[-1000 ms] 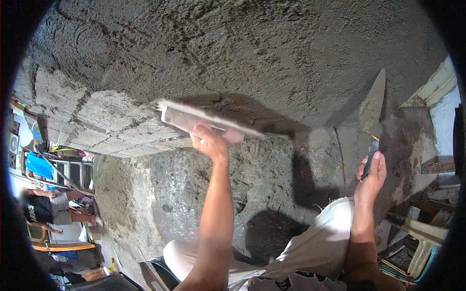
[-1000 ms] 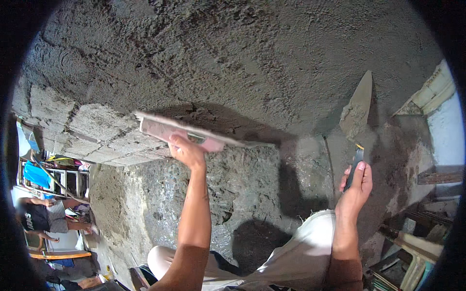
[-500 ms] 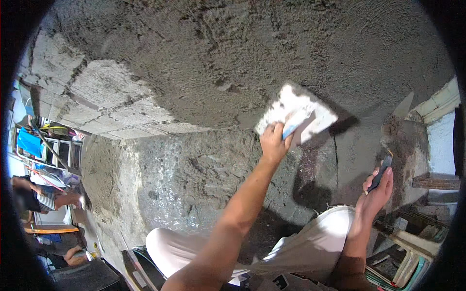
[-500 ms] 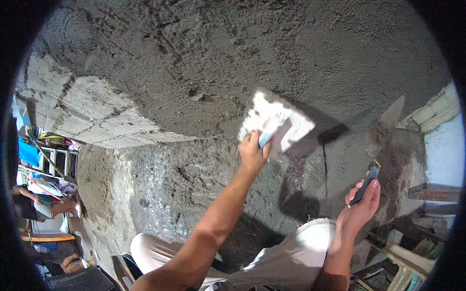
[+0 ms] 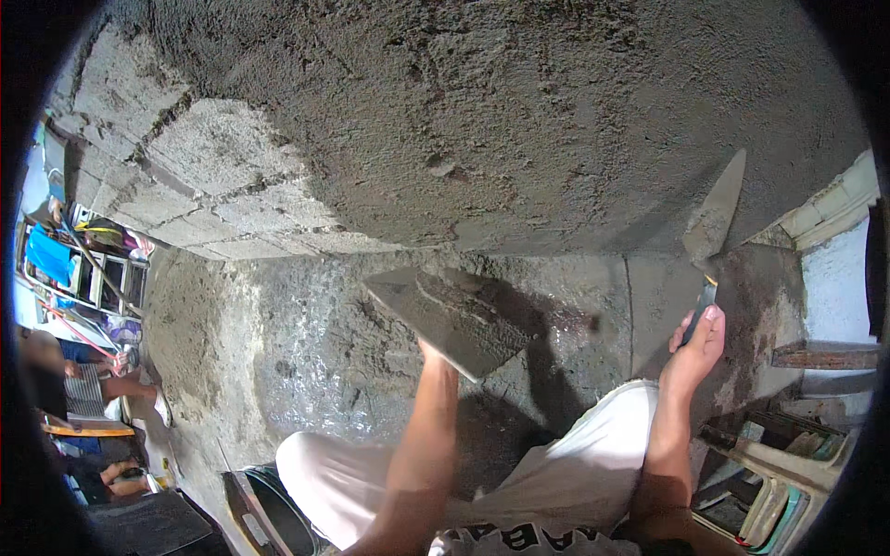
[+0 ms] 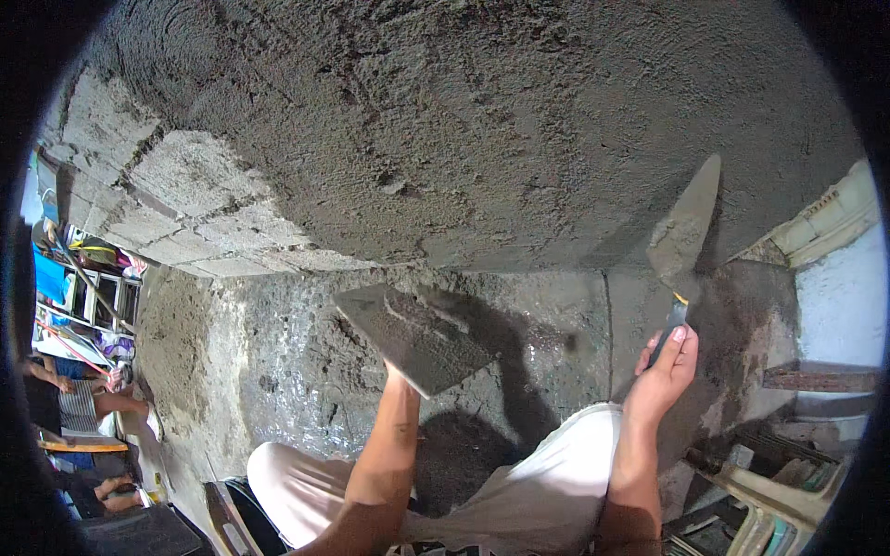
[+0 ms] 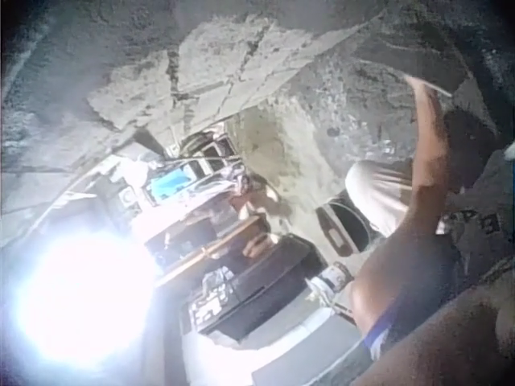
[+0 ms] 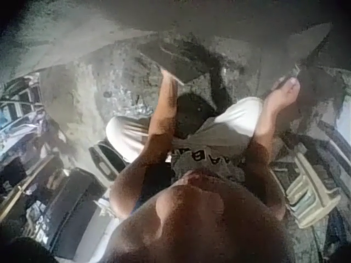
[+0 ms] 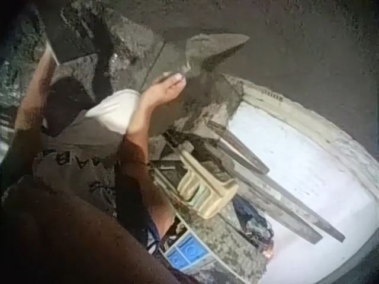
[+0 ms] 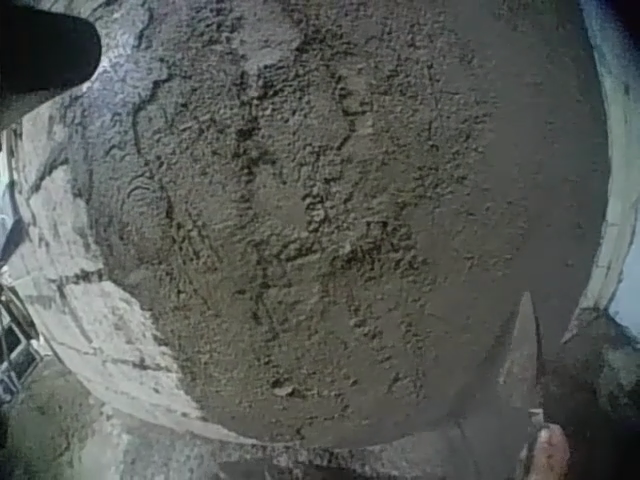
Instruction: Applying and smoothing wet cement/plaster onto a brick wall using a trowel and hawk.
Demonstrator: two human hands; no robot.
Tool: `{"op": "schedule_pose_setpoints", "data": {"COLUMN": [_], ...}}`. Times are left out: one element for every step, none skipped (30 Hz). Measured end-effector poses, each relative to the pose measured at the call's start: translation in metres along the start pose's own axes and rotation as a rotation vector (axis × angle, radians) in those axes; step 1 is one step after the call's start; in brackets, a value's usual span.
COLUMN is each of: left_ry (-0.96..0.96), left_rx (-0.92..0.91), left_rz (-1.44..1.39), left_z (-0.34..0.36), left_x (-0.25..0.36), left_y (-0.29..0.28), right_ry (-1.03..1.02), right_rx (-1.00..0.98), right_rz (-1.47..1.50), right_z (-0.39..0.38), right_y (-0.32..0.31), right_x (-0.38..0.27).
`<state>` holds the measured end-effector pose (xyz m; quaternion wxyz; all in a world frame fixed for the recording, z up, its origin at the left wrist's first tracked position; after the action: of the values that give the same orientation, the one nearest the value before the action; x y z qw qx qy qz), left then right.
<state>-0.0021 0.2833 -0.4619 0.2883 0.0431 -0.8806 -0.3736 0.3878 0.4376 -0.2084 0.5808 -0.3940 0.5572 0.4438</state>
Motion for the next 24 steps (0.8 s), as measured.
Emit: {"op": "schedule_pose_setpoints", "data": {"left_ry": [-0.016,-0.040,-0.052,-0.014,-0.018,0.073,0.168,0.326,0.394,0.533,0.813,0.784,0.767,0.876,0.989,1.027,1.065,1.038,1.025,1.034,1.044,1.070,1.026,1.069], "left_rx": [-0.011,-0.003,0.013,0.038,0.033,0.042,0.055,0.007,0.017,0.098,0.160,-0.026,-0.061,-0.072,-0.079,-0.064,-0.047,-0.016,-0.010,-0.072,-0.135,-0.123,-0.130,-0.172], "left_rz": [0.000,-0.077,-0.150,-0.103,-0.096,-0.009,0.074,0.162,0.143,0.187,0.506,0.590,0.491,0.523,0.553,0.506,0.458,0.437,0.431,0.497,0.565,0.606,0.776,0.867], "left_z": [-0.006,-0.015,-0.025,-0.025,-0.029,-0.037,-0.044,-0.040,-0.045,-0.033,-0.039,-0.035,-0.033,-0.022,-0.010,-0.003,0.003,0.008,0.002,-0.005,-0.013,-0.015,-0.018,-0.014], "left_x": [-0.004,-0.010,-0.008,-0.004,-0.002,0.010,0.025,0.041,0.055,0.075,0.090,0.086,0.084,0.083,0.083,0.079,0.077,0.069,0.060,0.050,0.042,0.040,0.029,0.025], "left_y": [0.018,0.034,0.044,0.039,0.044,0.062,0.074,0.092,0.124,0.127,0.150,0.176,0.194,0.201,0.204,0.212,0.216,0.220,0.224,0.234,0.242,0.245,0.245,0.240], "right_ry": [-0.010,-0.016,-0.013,-0.013,-0.004,0.004,0.004,0.002,0.001,0.001,-0.007,-0.017,-0.023,-0.014,-0.006,-0.016,0.001,0.017,0.013,-0.004,-0.017,-0.017,-0.013,-0.004], "right_rx": [0.015,0.021,0.017,0.025,0.027,0.027,0.025,0.030,0.037,0.026,0.035,0.046,0.042,0.050,0.052,0.048,0.043,0.043,0.043,0.078,0.111,0.107,0.118,0.117], "right_rz": [-0.007,-0.012,-0.010,-0.007,-0.010,-0.011,-0.005,0.008,0.019,0.035,0.036,0.038,0.044,0.055,0.067,0.072,0.076,0.064,0.050,0.060,0.075,0.070,0.089,0.118], "right_z": [0.001,0.002,0.001,0.001,0.002,0.007,0.006,0.007,0.009,0.007,0.009,0.014,0.016,0.016,0.016,0.014,0.011,0.013,0.015,0.016,0.014,0.013,0.012,0.008], "right_y": [-0.003,-0.004,-0.004,-0.007,-0.010,-0.012,-0.011,-0.011,-0.013,-0.012,-0.016,-0.022,-0.024,-0.027,-0.029,-0.030,-0.032,-0.036,-0.040,-0.044,-0.048,-0.045,-0.044,-0.038], "right_x": [0.001,0.003,0.005,0.006,0.009,0.013,0.010,0.006,0.003,-0.002,-0.002,0.001,0.002,0.006,0.009,0.008,0.009,0.010,0.009,0.007,0.004,0.003,0.002,0.000]}}
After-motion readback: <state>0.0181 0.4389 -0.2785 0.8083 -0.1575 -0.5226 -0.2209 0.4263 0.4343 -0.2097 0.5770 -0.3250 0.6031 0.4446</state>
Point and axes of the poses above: each hand's wrist, its own z-axis towards the middle knuckle, its own y-axis out of the palm, x = y × z, the point moved 8 cm from there along z, towards the middle knuckle, and after that the axes turned 3 degrees about -x, right-handed, at the moved point
